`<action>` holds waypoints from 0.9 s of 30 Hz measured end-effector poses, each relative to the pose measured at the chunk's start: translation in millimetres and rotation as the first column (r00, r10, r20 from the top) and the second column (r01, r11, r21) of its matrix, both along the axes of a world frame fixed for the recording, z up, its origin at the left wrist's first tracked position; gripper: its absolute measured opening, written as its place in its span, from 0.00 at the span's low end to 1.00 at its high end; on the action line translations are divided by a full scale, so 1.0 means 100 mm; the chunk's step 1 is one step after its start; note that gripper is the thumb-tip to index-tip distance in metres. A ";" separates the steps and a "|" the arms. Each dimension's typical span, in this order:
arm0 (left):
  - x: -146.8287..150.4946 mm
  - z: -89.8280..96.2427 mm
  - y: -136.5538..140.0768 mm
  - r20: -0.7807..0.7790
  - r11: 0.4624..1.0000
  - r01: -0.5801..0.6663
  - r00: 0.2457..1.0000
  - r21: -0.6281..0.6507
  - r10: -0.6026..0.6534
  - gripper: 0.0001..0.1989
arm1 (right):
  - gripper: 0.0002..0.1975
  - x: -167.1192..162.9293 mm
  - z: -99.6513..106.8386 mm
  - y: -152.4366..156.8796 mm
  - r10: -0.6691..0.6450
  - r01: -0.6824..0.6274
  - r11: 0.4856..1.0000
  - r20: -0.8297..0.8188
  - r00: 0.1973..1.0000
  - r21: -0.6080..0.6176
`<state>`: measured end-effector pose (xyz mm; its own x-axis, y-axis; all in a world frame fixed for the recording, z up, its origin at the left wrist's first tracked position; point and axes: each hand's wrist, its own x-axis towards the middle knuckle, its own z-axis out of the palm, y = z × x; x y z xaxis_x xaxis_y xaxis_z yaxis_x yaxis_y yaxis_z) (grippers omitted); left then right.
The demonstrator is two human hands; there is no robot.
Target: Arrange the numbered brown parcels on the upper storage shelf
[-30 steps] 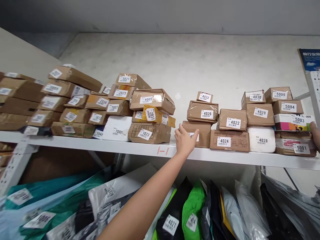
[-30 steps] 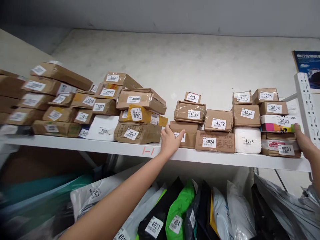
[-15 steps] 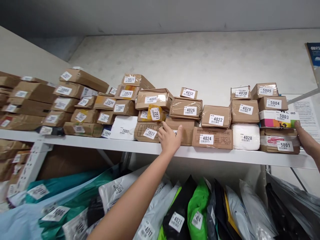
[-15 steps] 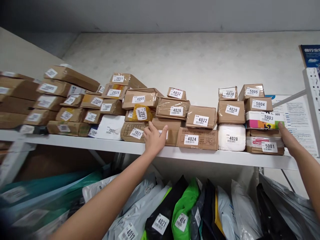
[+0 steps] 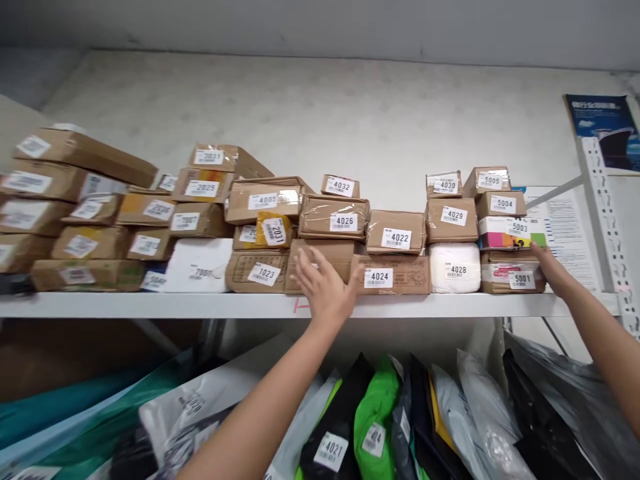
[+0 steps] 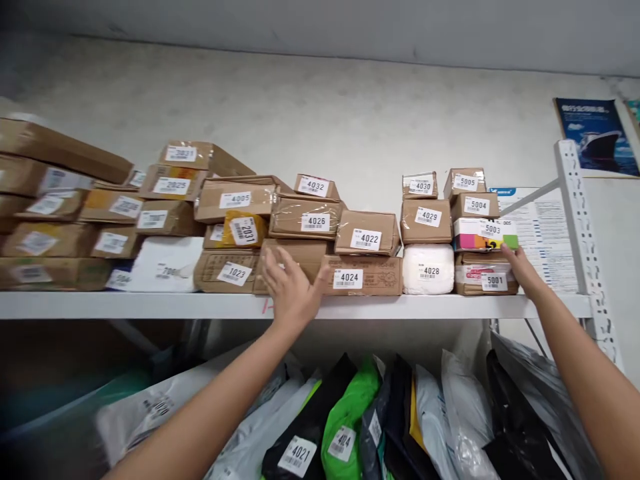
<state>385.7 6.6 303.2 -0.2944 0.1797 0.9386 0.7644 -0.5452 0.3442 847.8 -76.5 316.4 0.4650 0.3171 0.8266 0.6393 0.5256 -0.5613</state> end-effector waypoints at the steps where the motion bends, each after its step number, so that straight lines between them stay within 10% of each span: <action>1: 0.08 -0.04 -0.01 -0.048 1.000 0.017 0.999 0.012 -0.016 0.56 | 0.42 -0.01 -0.03 0.00 -0.003 0.004 1.000 -0.009 1.000 0.009; 8: 0.38 -0.08 -0.06 -0.087 0.999 -0.041 0.995 -0.023 0.038 0.47 | 0.49 -0.23 -0.19 -0.06 -0.242 0.242 0.970 0.024 0.970 0.009; 21: 0.45 -0.10 0.03 -0.051 0.997 -0.057 0.997 0.044 0.059 0.42 | 0.48 -0.21 -0.25 0.01 -0.299 0.288 0.952 0.121 0.946 0.100; 27: 0.34 -0.38 0.09 -0.179 0.989 -0.022 0.983 0.148 0.049 0.48 | 0.49 -0.31 -0.50 0.14 -0.562 0.532 0.826 0.202 0.802 0.184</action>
<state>419.6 15.5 265.0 -0.1205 0.0310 0.9922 0.8267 -0.5502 0.1176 816.6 -62.0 266.2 0.3184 -0.0324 0.9474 0.9443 0.0981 -0.3141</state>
